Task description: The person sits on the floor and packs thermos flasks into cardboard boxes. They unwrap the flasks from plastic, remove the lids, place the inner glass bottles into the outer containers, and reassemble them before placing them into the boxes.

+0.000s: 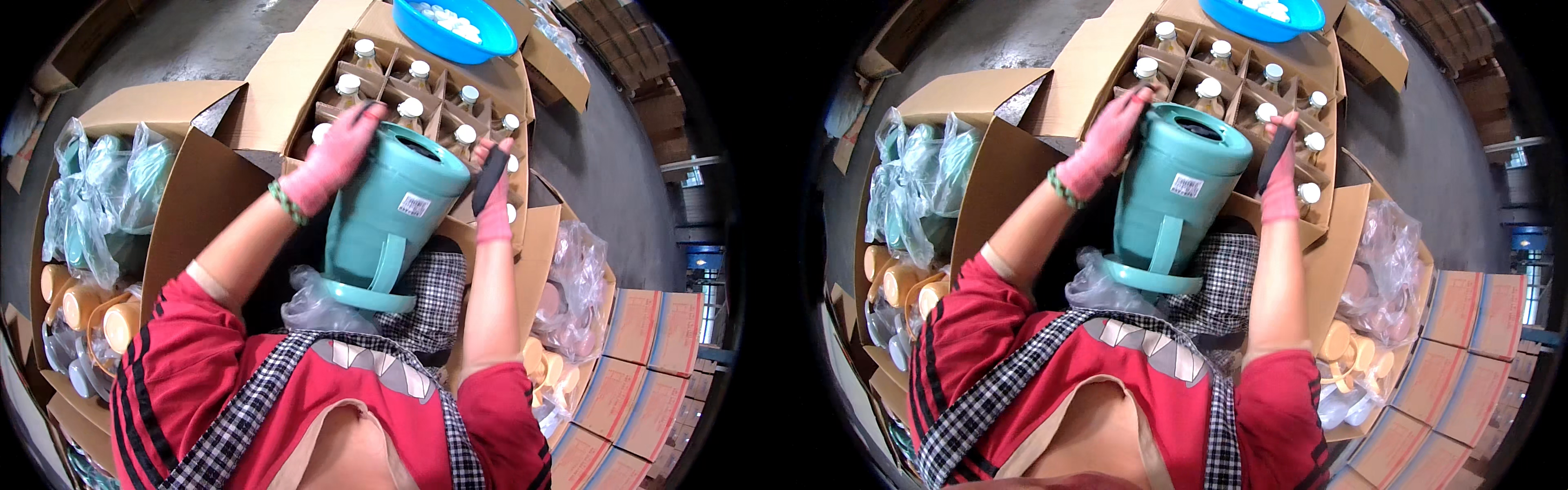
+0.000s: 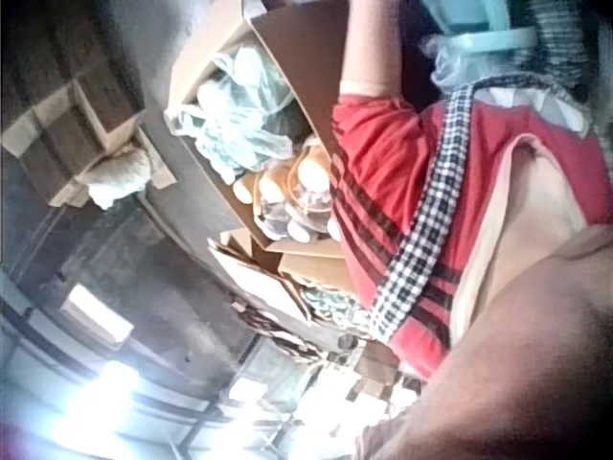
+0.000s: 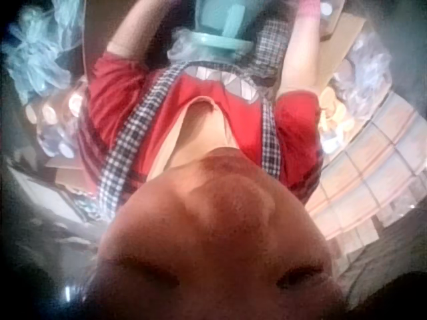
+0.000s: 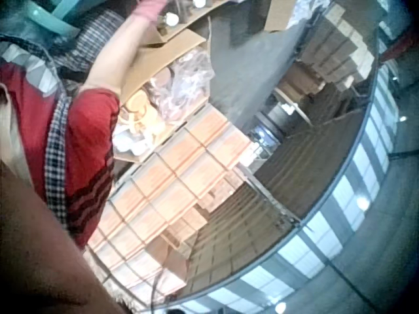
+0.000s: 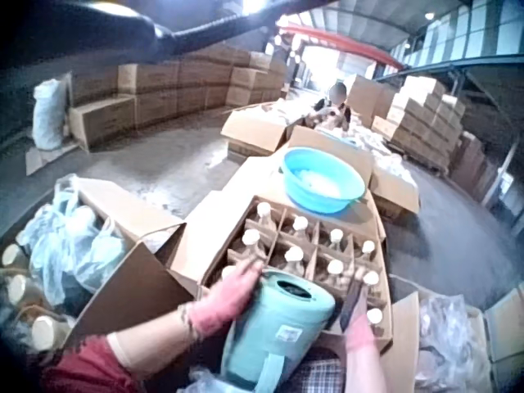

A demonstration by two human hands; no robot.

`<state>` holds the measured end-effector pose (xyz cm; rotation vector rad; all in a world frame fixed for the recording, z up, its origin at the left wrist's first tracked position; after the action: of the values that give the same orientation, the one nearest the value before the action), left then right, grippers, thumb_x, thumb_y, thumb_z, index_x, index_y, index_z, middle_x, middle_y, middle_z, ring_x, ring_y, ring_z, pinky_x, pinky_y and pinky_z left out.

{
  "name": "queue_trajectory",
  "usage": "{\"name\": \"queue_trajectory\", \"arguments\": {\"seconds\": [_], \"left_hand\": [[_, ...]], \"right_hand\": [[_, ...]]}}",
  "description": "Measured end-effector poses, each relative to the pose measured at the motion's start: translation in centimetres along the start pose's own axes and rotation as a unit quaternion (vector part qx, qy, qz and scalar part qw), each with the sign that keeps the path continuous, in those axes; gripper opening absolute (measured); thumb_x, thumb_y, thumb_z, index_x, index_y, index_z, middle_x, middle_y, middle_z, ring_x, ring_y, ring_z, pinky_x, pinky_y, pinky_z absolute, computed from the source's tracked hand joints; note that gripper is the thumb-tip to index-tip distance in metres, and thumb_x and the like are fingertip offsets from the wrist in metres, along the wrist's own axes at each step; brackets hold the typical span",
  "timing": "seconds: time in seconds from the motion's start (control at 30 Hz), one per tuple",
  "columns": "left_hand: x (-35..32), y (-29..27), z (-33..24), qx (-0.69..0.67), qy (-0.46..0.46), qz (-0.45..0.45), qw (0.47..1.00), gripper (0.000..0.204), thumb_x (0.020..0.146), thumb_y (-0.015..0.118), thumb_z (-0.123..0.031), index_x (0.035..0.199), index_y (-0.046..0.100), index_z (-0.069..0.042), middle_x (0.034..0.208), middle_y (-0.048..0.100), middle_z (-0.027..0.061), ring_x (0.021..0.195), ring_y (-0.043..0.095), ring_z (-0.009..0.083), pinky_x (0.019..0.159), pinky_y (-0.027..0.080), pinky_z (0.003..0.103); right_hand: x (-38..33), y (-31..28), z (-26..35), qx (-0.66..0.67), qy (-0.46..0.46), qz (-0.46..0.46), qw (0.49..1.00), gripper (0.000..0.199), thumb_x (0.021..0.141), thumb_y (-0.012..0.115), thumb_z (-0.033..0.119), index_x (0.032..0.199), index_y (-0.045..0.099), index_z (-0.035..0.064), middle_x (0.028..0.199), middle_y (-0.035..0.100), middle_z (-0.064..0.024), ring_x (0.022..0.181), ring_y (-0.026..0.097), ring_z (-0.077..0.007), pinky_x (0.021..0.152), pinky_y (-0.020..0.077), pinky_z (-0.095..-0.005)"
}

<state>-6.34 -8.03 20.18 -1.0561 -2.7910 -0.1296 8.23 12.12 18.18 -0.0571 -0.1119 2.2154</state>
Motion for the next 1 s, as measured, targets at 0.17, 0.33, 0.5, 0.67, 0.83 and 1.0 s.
{"name": "queue_trajectory", "arguments": {"seconds": [0.17, 0.33, 0.5, 0.67, 0.83, 1.0], "left_hand": [[1.6, -1.1, 3.3, -0.083, -0.136, 0.103, 0.982, 0.045, 0.087, 0.041, -0.040, 0.095, 0.056, 0.001, 0.083, 0.060, 0.0098, 0.080, 0.056, 0.0192, 0.076, 0.042, 0.029], [-2.2, 1.3, -3.0, 0.313, 0.262, 0.049, 0.912, 0.042, 0.086, 0.040, -0.037, 0.097, 0.056, -0.001, 0.110, 0.051, 0.0195, 0.102, 0.048, 0.0365, 0.083, 0.040, 0.043], [1.4, -3.6, 4.4, -0.226, -0.162, 0.119, 0.953, 0.037, 0.087, 0.042, -0.031, 0.098, 0.056, 0.002, 0.086, 0.060, 0.0032, 0.076, 0.056, 0.0100, 0.077, 0.044, 0.025], [-3.6, 1.6, -1.7, 0.314, 0.091, -0.031, 0.945, 0.049, 0.087, 0.041, -0.038, 0.120, 0.042, -0.002, 0.120, 0.041, 0.0218, 0.113, 0.040, 0.0287, 0.092, 0.034, 0.034], [1.5, -3.7, 6.5, -0.089, -0.159, 0.079, 0.980, 0.036, 0.087, 0.037, -0.029, 0.099, 0.055, -0.001, 0.090, 0.059, 0.0188, 0.088, 0.057, 0.0228, 0.079, 0.042, 0.030], [-3.9, 1.8, -2.5, 0.304, 0.145, -0.060, 0.940, 0.042, 0.086, 0.045, -0.033, 0.110, 0.049, 0.001, 0.107, 0.051, 0.0229, 0.107, 0.047, 0.0300, 0.091, 0.036, 0.033]], "right_hand": [[-7.6, 5.1, 4.9, 0.035, -0.123, 0.083, 0.988, 0.052, 0.086, 0.039, 0.047, 0.102, 0.054, -0.0001, 0.099, 0.057, -0.0092, 0.092, 0.050, -0.0170, 0.086, 0.0361, -0.0294], [-0.1, 0.3, -1.1, 0.197, 0.069, -0.019, 0.978, 0.060, 0.082, 0.043, 0.054, 0.104, 0.050, -0.0013, 0.100, 0.053, -0.0057, 0.080, 0.052, -0.0151, 0.074, 0.0414, -0.0253], [-8.2, 6.5, 3.1, 0.003, -0.176, 0.090, 0.980, 0.054, 0.083, 0.045, 0.049, 0.107, 0.049, 0.0012, 0.103, 0.052, -0.0060, 0.102, 0.045, -0.0182, 0.094, 0.0294, -0.0320], [0.1, 1.2, -2.2, 0.191, 0.127, -0.046, 0.972, 0.055, 0.080, 0.046, 0.054, 0.095, 0.053, 0.0016, 0.080, 0.054, -0.0055, 0.072, 0.052, -0.0161, 0.072, 0.0433, -0.0307], [-9.0, 7.1, 4.9, -0.147, -0.280, 0.086, 0.945, 0.052, 0.082, 0.046, 0.050, 0.102, 0.051, 0.0033, 0.100, 0.052, -0.0082, 0.091, 0.049, -0.0166, 0.080, 0.0397, -0.0318], [0.4, 1.2, -3.3, 0.187, 0.106, -0.058, 0.975, 0.042, 0.082, 0.047, 0.043, 0.094, 0.055, 0.0038, 0.083, 0.052, -0.0037, 0.075, 0.048, -0.0139, 0.073, 0.0403, -0.0285]]}}
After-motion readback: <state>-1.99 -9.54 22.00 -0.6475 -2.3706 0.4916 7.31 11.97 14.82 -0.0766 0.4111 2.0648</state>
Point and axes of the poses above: each hand's wrist, its own x-axis towards the middle knuckle, its own y-axis out of the palm, z = x × y, the point moved 4 cm from there along x, towards the middle knuckle
